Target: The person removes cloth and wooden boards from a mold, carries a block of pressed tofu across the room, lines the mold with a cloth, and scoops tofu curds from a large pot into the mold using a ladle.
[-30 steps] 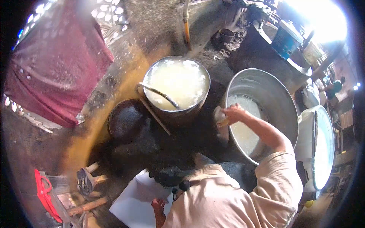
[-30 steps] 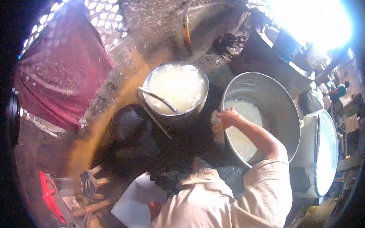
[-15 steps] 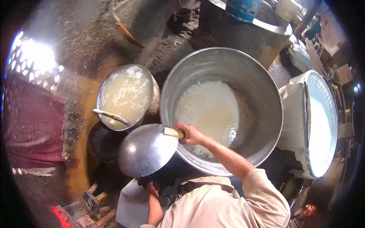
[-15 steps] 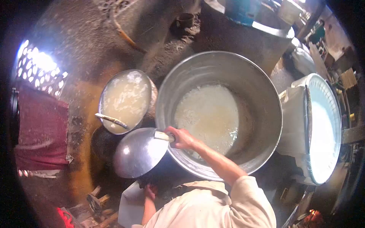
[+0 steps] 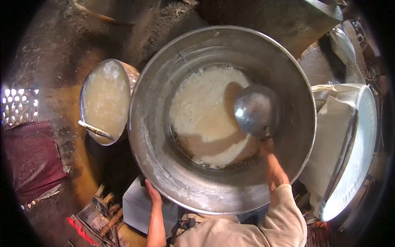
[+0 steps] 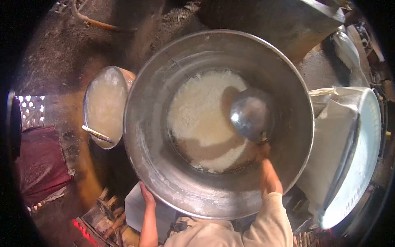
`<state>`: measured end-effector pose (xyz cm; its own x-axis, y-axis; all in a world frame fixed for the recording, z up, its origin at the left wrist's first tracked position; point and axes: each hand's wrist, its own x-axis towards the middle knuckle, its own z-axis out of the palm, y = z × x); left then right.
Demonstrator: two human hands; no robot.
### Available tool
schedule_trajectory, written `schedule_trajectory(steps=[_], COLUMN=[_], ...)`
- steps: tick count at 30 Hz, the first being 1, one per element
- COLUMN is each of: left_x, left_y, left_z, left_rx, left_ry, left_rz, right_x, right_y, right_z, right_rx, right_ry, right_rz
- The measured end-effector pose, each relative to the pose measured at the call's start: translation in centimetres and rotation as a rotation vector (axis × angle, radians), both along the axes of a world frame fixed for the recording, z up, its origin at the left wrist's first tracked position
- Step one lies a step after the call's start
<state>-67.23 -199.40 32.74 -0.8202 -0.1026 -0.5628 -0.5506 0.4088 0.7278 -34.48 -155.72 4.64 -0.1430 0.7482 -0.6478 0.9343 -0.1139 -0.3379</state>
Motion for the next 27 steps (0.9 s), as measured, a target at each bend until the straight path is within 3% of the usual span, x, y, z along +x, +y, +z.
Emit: schedule_trajectory(steps=[2, 6, 11, 14, 15, 19, 21, 23, 25, 27], left_x=[0.4, 1.0, 1.0, 1.3, 1.4, 1.5, 1.9, 1.8, 1.8, 2.2], left_y=[0.6, -0.1, -0.7, -1.9, -2.2, -1.7, -3.6, -2.1, -2.2, -3.6], left_z=[-1.2, -2.9, -3.0, -3.5, -3.5, -3.2, -3.8, -3.1, -3.1, -3.6], left_rx=[-0.065, -0.035, -0.047, -0.020, -0.012, -0.001, 0.070, 0.041, 0.012, -0.020], left_ry=[0.029, 0.103, 0.114, 0.100, 0.097, 0.067, 0.034, 0.019, 0.018, 0.031], left_rz=[0.086, 0.126, 0.250, 0.290, 0.292, 0.352, 0.422, 0.433, 0.425, 0.398], right_x=[-3.1, -5.3, -11.8, -12.7, -11.7, -12.5, -8.8, -7.7, -9.8, -9.0], right_y=[5.6, 11.0, 11.6, 10.0, 8.5, 5.2, 2.6, 0.6, -1.2, -3.1], right_z=[1.9, -1.5, -1.6, -5.3, -8.9, -11.1, -16.5, -17.5, -13.9, -15.1], right_rx=[-0.030, 0.180, 0.005, -0.028, -0.050, -0.244, -0.321, -0.314, -0.212, -0.236], right_ry=[-0.013, 0.070, -0.141, -0.156, -0.107, -0.156, 0.233, 0.341, 0.178, 0.264], right_rz=[-0.372, -0.060, 0.216, 0.554, 0.574, 0.834, 0.624, 0.649, 0.923, 0.989])
